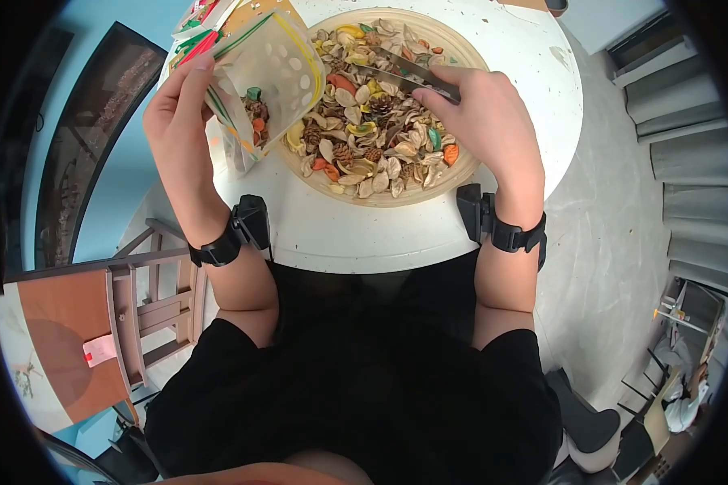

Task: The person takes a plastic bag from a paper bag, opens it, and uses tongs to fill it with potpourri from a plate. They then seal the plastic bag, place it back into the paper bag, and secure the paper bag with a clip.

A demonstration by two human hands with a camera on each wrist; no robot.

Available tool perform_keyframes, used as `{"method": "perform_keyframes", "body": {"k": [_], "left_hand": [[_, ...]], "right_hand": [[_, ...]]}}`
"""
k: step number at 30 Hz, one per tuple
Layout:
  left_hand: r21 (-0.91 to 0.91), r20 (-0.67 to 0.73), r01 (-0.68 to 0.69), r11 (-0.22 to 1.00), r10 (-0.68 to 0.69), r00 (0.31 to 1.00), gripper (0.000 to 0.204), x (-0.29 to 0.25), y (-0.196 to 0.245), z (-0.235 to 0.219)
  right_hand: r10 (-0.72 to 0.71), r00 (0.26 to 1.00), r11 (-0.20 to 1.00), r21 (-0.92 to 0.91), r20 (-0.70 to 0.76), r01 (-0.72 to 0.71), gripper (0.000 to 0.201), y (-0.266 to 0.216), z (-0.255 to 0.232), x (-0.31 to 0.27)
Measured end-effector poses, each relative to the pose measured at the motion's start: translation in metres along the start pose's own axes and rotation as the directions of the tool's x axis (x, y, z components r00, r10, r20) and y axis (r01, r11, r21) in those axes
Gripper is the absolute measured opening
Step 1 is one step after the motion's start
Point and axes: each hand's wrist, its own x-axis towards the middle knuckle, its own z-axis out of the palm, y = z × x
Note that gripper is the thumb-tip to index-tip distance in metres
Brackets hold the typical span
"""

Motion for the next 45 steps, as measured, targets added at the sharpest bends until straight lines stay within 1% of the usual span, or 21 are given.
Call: {"method": "perform_keyframes", "body": {"k": [3,6,12,18,21,24,27,31,34,37,40,41,43,45], "left_hand": [[0.007,0.019,0.006,1.000,-0.006,1.000,0.028,0.000,0.000,-0.002],[0.009,0.033,0.009,1.000,-0.010,0.999,0.027,-0.001,0.000,-0.002],[0.003,0.037,0.007,1.000,-0.007,0.999,0.027,0.001,-0.002,-0.004],[0.017,0.040,0.007,1.000,-0.008,0.999,0.026,0.000,-0.001,-0.003],[0.037,0.052,0.009,0.999,-0.011,0.999,0.026,0.000,-0.001,-0.003],[0.027,0.058,0.017,0.999,-0.019,0.998,0.026,-0.001,-0.001,-0.002],[0.031,0.071,0.023,0.999,-0.025,0.997,0.026,-0.002,0.000,-0.001],[0.030,0.082,0.013,0.999,-0.015,0.997,0.027,-0.003,0.000,-0.001],[0.038,0.077,0.030,0.999,-0.033,0.997,0.024,-0.004,0.003,-0.002],[0.039,0.147,0.010,0.999,-0.016,0.989,0.023,-0.005,0.004,-0.009],[0.067,0.196,-0.006,0.998,-0.007,0.981,0.024,-0.009,0.015,-0.019],[0.084,0.190,-0.019,0.996,0.002,0.982,0.025,-0.010,0.019,-0.023],[0.115,0.186,-0.043,0.992,0.021,0.982,0.026,-0.013,0.025,-0.028],[0.093,0.138,-0.081,0.992,0.068,0.988,0.027,-0.013,0.026,-0.036]], "right_hand": [[0.002,1.000,0.999,-0.037,0.006,-0.001,0.036,0.002,0.000,-0.001],[-0.079,0.996,0.997,-0.018,-0.050,0.078,0.032,0.009,0.007,0.000],[-0.093,0.993,0.995,0.023,-0.074,0.095,0.030,0.007,0.006,0.000],[-0.117,0.975,0.987,0.086,-0.187,0.135,0.032,0.007,-0.008,-0.007],[-0.101,0.951,0.958,0.231,-0.291,0.172,0.032,0.007,-0.014,-0.014],[-0.069,0.938,0.934,0.309,-0.340,0.181,0.031,-0.013,-0.027,-0.027],[-0.133,0.938,0.867,0.421,-0.321,0.267,0.031,-0.026,-0.025,-0.036],[-0.203,0.971,0.909,0.344,-0.128,0.236,0.032,-0.045,-0.016,-0.038],[-0.204,0.978,0.932,0.299,-0.033,0.204,0.034,-0.051,-0.013,-0.037],[-0.193,0.981,0.907,0.378,-0.023,0.188,0.035,-0.043,-0.018,-0.038],[-0.166,0.985,0.890,0.423,-0.053,0.173,0.035,-0.053,-0.023,-0.040],[-0.220,0.974,0.919,0.325,-0.045,0.223,0.035,-0.059,-0.025,-0.039],[-0.314,0.949,0.942,0.117,-0.018,0.314,0.036,-0.077,-0.026,-0.034],[-0.335,0.940,0.938,-0.068,0.064,0.339,0.031,-0.087,-0.024,-0.031]]}}
